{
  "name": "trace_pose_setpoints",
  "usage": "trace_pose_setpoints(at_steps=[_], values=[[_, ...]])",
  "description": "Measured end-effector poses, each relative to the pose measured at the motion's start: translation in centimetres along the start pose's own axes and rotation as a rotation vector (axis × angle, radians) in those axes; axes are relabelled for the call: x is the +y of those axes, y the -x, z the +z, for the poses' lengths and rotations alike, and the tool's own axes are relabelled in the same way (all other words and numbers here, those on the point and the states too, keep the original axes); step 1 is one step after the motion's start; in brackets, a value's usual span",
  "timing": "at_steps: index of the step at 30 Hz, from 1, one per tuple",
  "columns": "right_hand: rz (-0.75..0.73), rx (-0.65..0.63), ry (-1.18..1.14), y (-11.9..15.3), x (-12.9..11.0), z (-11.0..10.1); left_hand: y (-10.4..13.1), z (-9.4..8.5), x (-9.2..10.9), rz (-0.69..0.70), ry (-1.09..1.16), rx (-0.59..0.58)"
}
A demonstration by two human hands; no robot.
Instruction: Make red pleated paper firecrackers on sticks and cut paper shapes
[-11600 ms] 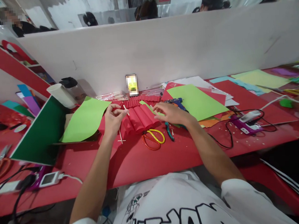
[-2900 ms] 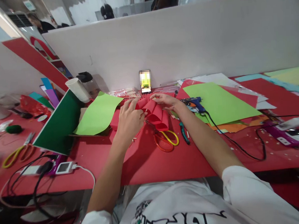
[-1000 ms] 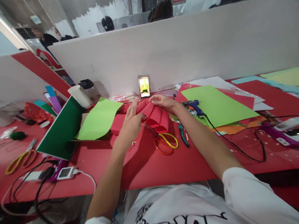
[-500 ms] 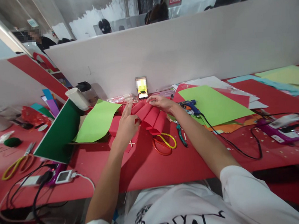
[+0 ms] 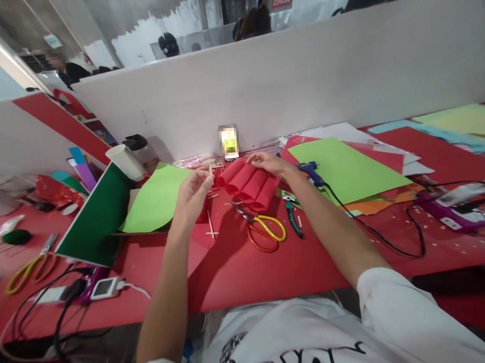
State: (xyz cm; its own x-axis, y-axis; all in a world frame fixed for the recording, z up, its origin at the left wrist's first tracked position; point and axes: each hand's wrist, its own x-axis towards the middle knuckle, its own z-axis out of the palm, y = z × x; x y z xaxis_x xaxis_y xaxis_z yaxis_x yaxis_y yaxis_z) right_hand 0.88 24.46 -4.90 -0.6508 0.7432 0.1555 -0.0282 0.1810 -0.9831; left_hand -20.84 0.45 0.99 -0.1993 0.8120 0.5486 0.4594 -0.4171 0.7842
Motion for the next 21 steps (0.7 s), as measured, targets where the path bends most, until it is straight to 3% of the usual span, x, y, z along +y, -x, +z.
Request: trace_pose_setpoints(at_steps=[4,8,9,13,17,21], values=[[-0.109,0.007,0.335,-0.7,-0.7,-0.8,-0.1,0.3,-0.9,-0.099,0.161,0.026],[-0.261,0.089,0.457,-0.2,-3.7,1.0,-0.2,1.2,-1.8,-0.092,0.149,0.060],[-0.267,0.030,0.440,0.3,-4.8,1.9,-0.2,1.5,-2.0,-0.074,0.128,0.068],[-0.151,-0.410,0.364,2.5,-8.2,6.7,-0.1,2.8,-2.8,0.009,0.009,0.098],[-0.118,-0.474,0.280,3.2,-8.6,10.0,0.3,3.9,-3.6,0.062,-0.062,0.122],[-0.114,-0.511,0.191,2.5,-7.7,10.1,0.6,4.4,-4.4,0.069,-0.035,0.122]])
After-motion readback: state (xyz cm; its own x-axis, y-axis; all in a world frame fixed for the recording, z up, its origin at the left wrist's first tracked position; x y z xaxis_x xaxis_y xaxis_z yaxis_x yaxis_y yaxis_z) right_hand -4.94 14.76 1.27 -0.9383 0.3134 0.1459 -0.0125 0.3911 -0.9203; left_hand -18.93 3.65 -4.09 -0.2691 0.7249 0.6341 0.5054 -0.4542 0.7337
